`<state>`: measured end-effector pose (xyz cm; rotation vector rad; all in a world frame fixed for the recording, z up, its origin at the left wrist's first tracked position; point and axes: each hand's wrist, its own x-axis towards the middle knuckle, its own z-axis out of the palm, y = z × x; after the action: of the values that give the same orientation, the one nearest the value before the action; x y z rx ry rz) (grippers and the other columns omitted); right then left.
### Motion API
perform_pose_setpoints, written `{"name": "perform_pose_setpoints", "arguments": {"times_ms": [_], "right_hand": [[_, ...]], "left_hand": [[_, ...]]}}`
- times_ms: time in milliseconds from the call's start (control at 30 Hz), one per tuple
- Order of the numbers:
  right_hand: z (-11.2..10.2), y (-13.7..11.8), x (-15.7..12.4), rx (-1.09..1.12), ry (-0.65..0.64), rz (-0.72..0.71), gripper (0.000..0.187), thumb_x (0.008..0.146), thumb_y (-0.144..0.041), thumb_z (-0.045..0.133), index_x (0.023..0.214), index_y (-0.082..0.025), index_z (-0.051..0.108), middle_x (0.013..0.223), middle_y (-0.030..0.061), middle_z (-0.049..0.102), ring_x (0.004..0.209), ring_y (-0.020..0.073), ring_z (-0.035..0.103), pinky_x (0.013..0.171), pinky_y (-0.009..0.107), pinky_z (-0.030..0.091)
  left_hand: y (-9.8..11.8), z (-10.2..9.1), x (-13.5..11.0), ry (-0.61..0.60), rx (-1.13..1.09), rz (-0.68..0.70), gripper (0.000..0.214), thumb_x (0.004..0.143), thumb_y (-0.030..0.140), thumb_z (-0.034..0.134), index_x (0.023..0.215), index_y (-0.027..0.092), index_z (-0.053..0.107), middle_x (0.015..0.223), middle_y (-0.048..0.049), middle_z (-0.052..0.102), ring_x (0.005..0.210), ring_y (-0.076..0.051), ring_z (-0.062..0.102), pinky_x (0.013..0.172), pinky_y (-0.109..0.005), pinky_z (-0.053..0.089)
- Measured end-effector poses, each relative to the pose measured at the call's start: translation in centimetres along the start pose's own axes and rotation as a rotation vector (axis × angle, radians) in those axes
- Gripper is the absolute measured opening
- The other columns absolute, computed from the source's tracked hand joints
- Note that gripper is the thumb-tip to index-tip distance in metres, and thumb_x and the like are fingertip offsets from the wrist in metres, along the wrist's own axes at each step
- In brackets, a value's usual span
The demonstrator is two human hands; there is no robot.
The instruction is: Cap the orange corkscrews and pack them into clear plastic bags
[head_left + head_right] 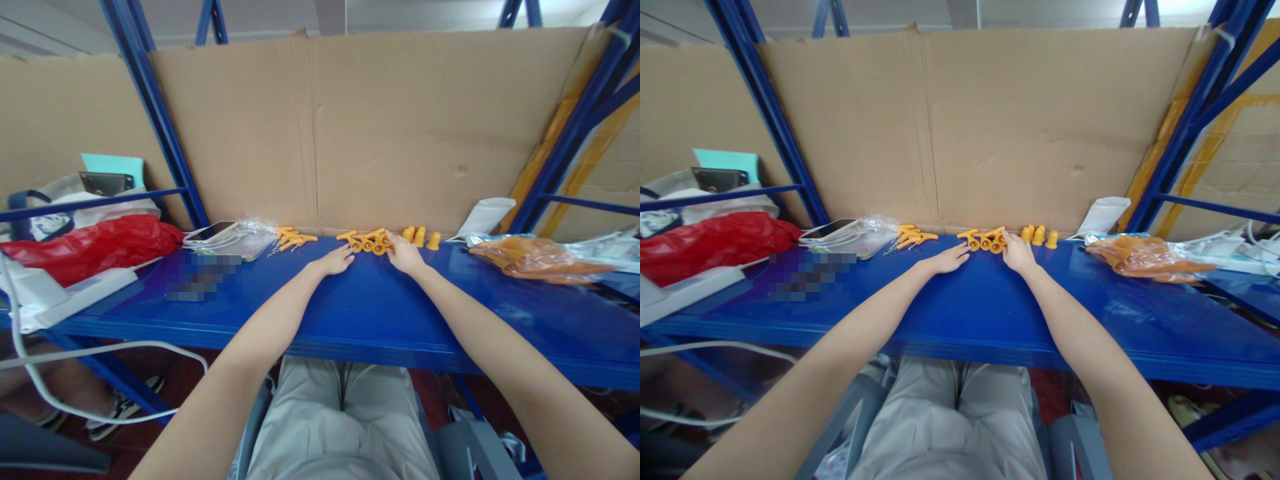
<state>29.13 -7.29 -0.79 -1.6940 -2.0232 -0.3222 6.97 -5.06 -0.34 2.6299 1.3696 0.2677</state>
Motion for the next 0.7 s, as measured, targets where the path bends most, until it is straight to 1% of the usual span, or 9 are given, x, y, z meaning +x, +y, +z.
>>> {"name": "perform_pose_setpoints", "arguments": {"times_ms": [100, 167, 233, 367, 500, 600, 667, 700], "right_hand": [[-0.4, -0.5, -0.2, -0.048, -0.052, 0.012, 0.063, 0.088, -0.018, 0.042, 0.149, -0.004, 0.035, 0.139, 0.0194, 0.053, 0.126, 0.0311, 0.052, 0.105, 0.042, 0.042], [-0.5, -0.7, -0.3, -0.064, -0.073, 0.013, 0.065, 0.088, -0.019, 0.042, 0.15, -0.002, 0.032, 0.14, 0.02, 0.052, 0.127, 0.031, 0.051, 0.105, 0.041, 0.041], [-0.5, -0.8, -0.3, -0.074, -0.079, 0.013, 0.066, 0.088, -0.02, 0.042, 0.151, -0.002, 0.03, 0.142, 0.0202, 0.051, 0.128, 0.0312, 0.05, 0.106, 0.042, 0.041], [-0.5, -0.8, -0.4, -0.096, -0.047, 0.013, 0.066, 0.087, -0.02, 0.042, 0.151, -0.005, 0.031, 0.146, 0.0192, 0.046, 0.129, 0.0323, 0.049, 0.104, 0.044, 0.042], [-0.7, -1.2, -0.7, -0.15, -0.017, 0.01, 0.069, 0.086, -0.023, 0.045, 0.152, -0.011, 0.029, 0.153, 0.0183, 0.036, 0.132, 0.037, 0.044, 0.103, 0.054, 0.041], [-0.9, -1.7, -0.9, -0.181, -0.032, -0.05, 0.07, 0.086, -0.023, 0.047, 0.153, -0.014, 0.028, 0.157, 0.0162, 0.029, 0.138, 0.0356, 0.037, 0.109, 0.056, 0.033], [-0.8, -2.0, -1.0, -0.188, -0.041, -0.107, 0.07, 0.085, -0.023, 0.048, 0.153, -0.016, 0.029, 0.158, 0.0142, 0.028, 0.14, 0.0341, 0.033, 0.112, 0.056, 0.029], [-0.7, -2.1, -1.0, -0.186, -0.044, -0.133, 0.071, 0.085, -0.024, 0.049, 0.153, -0.018, 0.029, 0.158, 0.0133, 0.027, 0.141, 0.0337, 0.032, 0.112, 0.056, 0.028]], "left_hand": [[0.4, -0.2, -0.2, -0.084, -0.002, -0.071, 0.056, 0.1, 0.035, 0.024, 0.153, 0.016, 0.026, 0.161, -0.0097, 0.012, 0.149, -0.023, 0.012, 0.118, -0.048, 0.016], [0.5, -0.3, -0.3, -0.088, -0.003, -0.093, 0.055, 0.1, 0.035, 0.023, 0.152, 0.018, 0.026, 0.161, -0.0097, 0.011, 0.149, -0.025, 0.01, 0.117, -0.053, 0.015], [0.5, -0.4, -0.3, -0.064, -0.005, -0.096, 0.054, 0.1, 0.035, 0.024, 0.152, 0.019, 0.028, 0.161, -0.0101, 0.012, 0.149, -0.025, 0.01, 0.117, -0.054, 0.015], [-0.2, -0.4, 0.0, 0.042, -0.003, -0.07, 0.05, 0.099, 0.033, 0.028, 0.146, 0.019, 0.039, 0.161, -0.0115, 0.016, 0.149, -0.025, 0.011, 0.116, -0.055, 0.016], [-1.3, -0.8, 0.2, 0.211, 0.03, -0.09, 0.045, 0.097, 0.031, 0.033, 0.139, 0.021, 0.048, 0.16, -0.0106, 0.022, 0.149, -0.027, 0.014, 0.115, -0.058, 0.016], [-2.3, -1.7, 0.4, 0.337, 0.067, -0.204, 0.046, 0.095, 0.028, 0.037, 0.139, 0.017, 0.047, 0.16, -0.0125, 0.024, 0.148, -0.026, 0.016, 0.117, -0.053, 0.017], [-3.2, -2.6, 0.6, 0.413, 0.09, -0.338, 0.049, 0.093, 0.025, 0.039, 0.141, 0.015, 0.045, 0.159, -0.0134, 0.025, 0.148, -0.027, 0.017, 0.118, -0.051, 0.02], [-3.8, -3.1, 0.6, 0.432, 0.099, -0.402, 0.05, 0.093, 0.023, 0.04, 0.141, 0.015, 0.045, 0.159, -0.0135, 0.026, 0.148, -0.027, 0.017, 0.118, -0.05, 0.021]]}}
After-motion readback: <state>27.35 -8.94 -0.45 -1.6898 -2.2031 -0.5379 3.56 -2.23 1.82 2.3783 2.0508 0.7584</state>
